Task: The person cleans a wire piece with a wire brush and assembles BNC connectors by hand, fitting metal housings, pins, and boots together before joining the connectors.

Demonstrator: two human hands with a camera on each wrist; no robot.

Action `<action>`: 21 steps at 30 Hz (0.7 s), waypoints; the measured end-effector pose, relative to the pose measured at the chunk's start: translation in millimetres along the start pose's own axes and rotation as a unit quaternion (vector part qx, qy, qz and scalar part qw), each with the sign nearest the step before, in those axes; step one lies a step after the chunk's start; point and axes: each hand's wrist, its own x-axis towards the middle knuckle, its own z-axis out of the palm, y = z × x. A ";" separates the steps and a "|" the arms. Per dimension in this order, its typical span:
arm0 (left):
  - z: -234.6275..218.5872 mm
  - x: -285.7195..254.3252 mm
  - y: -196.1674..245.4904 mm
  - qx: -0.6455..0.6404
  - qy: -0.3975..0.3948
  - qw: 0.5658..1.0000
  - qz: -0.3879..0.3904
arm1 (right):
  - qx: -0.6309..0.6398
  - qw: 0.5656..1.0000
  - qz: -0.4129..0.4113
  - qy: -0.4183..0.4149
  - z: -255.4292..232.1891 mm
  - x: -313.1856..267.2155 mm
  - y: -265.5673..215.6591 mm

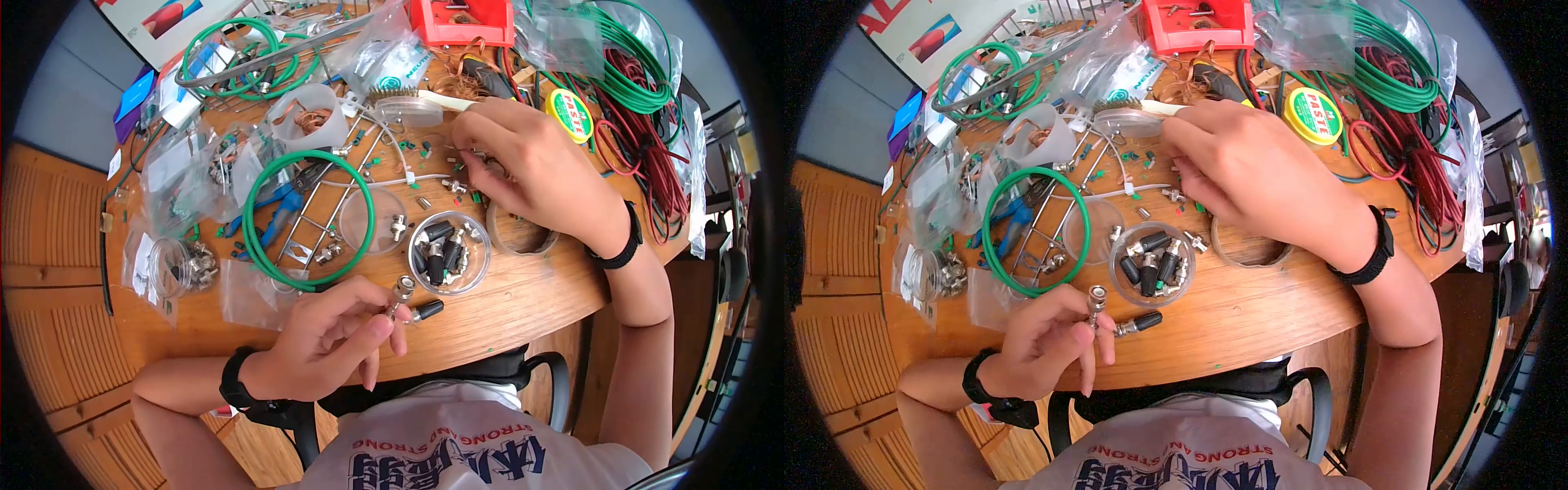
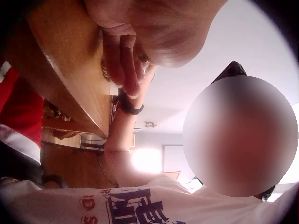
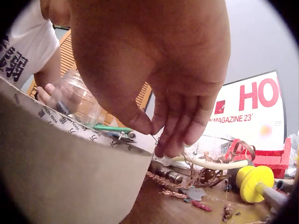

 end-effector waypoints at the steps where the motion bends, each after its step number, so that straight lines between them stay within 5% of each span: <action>1: -0.1 -0.2 0.6 0.000 0.002 1.000 0.000 | 0.001 1.000 -0.002 -0.001 -1.5 -0.4 -0.8; 12: -3.8 1.3 2.3 0.046 -0.009 0.999 0.005 | -0.066 0.984 -0.095 0.133 -18.0 1.4 -22.4; 19: -2.0 5.7 -0.5 0.053 -0.015 0.998 0.041 | 0.022 0.974 -0.209 0.079 -20.0 -13.7 -56.3; 21: 0.5 5.6 -3.9 0.038 0.025 0.997 0.066 | 0.054 0.961 -0.215 0.163 -4.2 -16.5 -63.5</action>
